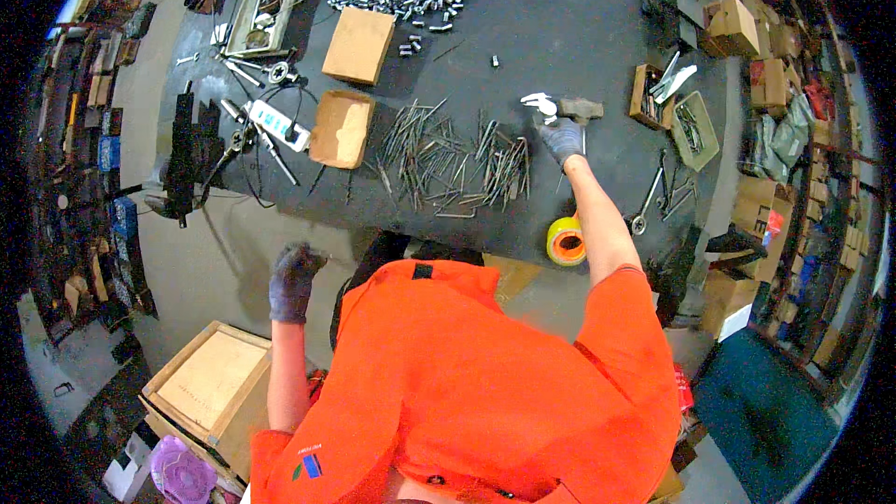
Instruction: The person measures small metal rods using a dial caliper and a micrometer, then moves to a lathe machine. They adjust the lathe's chuck and tool post, preparing the machine for operation.
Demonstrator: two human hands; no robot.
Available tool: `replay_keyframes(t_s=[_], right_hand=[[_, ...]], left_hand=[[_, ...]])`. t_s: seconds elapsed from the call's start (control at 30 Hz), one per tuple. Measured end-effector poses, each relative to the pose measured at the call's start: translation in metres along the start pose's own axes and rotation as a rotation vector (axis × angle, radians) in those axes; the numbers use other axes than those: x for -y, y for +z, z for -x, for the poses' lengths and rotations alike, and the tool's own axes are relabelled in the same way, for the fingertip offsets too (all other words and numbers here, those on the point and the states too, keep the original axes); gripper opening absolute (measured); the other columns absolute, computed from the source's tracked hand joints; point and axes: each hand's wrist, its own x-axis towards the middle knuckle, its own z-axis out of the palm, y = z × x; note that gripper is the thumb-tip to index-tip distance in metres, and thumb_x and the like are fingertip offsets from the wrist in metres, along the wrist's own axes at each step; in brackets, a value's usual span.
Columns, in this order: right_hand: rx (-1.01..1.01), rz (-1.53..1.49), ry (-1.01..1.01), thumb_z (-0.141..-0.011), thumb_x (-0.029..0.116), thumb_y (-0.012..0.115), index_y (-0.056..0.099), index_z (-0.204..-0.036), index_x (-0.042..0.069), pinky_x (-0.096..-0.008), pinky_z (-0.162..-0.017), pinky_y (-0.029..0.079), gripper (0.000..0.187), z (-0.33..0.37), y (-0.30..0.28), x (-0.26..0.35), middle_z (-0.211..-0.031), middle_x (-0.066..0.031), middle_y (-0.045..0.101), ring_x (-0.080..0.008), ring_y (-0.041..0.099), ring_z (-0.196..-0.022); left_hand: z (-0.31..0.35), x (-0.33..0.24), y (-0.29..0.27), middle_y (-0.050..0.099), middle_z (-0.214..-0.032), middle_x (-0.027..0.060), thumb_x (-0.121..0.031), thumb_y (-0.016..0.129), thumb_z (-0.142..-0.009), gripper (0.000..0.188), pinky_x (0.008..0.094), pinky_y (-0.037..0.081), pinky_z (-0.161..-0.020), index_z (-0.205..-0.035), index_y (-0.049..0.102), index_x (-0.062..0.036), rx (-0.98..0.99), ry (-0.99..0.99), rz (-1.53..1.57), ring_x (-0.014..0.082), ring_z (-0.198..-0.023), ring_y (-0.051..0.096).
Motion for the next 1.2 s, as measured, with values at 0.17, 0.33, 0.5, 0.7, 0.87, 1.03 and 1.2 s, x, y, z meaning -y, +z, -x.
replay_keyframes(t_s=[0.17,0.33,0.5,0.7,0.87,1.03,1.2], right_hand=[[0.107,0.127,0.086,-0.076,0.054,0.053,0.064,-0.097,0.004,-0.0392,-0.080,0.044,0.055,-0.031,-0.001,0.023,-0.092,-0.0180,0.064,-0.0334,0.060,-0.090],[0.155,0.081,-0.035,-0.081,0.052,0.047,0.064,-0.092,0.001,-0.0430,-0.073,0.044,0.054,-0.060,0.006,0.001,-0.086,-0.0211,0.064,-0.0365,0.061,-0.082],[-0.069,-0.400,0.074,-0.078,0.054,0.054,0.064,-0.079,0.000,-0.0399,-0.067,0.044,0.054,-0.122,0.033,0.017,-0.075,-0.0191,0.063,-0.0317,0.059,-0.072],[-0.203,-0.747,0.315,-0.073,0.046,0.065,0.067,-0.090,0.003,-0.0342,-0.072,0.046,0.046,-0.148,0.089,0.089,-0.087,-0.0122,0.066,-0.0238,0.060,-0.075],[-0.187,-0.264,0.197,-0.072,0.043,0.066,0.068,-0.090,0.005,-0.0362,-0.076,0.046,0.042,-0.174,0.101,0.134,-0.092,-0.0133,0.067,-0.0278,0.063,-0.082],[-0.336,-0.498,-0.176,-0.072,0.042,0.066,0.069,-0.086,0.004,-0.0337,-0.068,0.046,0.041,-0.157,0.097,0.162,-0.078,-0.0150,0.066,-0.0234,0.062,-0.071],[0.063,-0.431,-0.072,-0.075,0.038,0.067,0.069,-0.091,0.006,-0.0302,-0.076,0.046,0.036,-0.141,0.103,0.194,-0.092,-0.0145,0.066,-0.0260,0.063,-0.079]], left_hand=[[0.014,-0.006,0.012,0.059,-0.082,0.0109,-0.012,0.058,-0.082,0.013,0.0382,0.050,-0.077,-0.088,0.057,-0.0006,-0.139,-0.261,0.547,0.0243,-0.079,0.060],[0.008,-0.014,0.021,0.062,-0.084,0.0125,-0.016,0.055,-0.080,0.017,0.0391,0.048,-0.077,-0.090,0.056,-0.0022,-0.149,-0.297,0.626,0.0241,-0.079,0.060],[0.011,0.001,0.010,0.061,-0.082,0.0133,-0.016,0.054,-0.080,0.016,0.0384,0.048,-0.077,-0.087,0.055,-0.0026,-0.142,-0.314,0.733,0.0251,-0.079,0.060],[0.043,0.012,-0.004,0.061,-0.081,0.0132,-0.017,0.053,-0.082,0.017,0.0393,0.049,-0.075,-0.089,0.054,-0.0020,-0.350,-0.369,0.692,0.0259,-0.077,0.060],[0.066,0.035,-0.017,0.061,-0.081,0.0143,-0.019,0.055,-0.082,0.020,0.0406,0.048,-0.074,-0.091,0.055,-0.0016,-0.404,-0.322,0.518,0.0265,-0.076,0.060],[0.076,0.052,-0.026,0.060,-0.078,0.0135,-0.021,0.056,-0.081,0.021,0.0412,0.049,-0.073,-0.090,0.054,-0.0024,-0.384,-0.314,0.748,0.0246,-0.073,0.059],[0.089,0.069,-0.035,0.056,-0.075,0.0120,-0.020,0.056,-0.079,0.023,0.0427,0.051,-0.073,-0.090,0.053,-0.0006,-0.487,-0.310,0.648,0.0253,-0.073,0.059]])
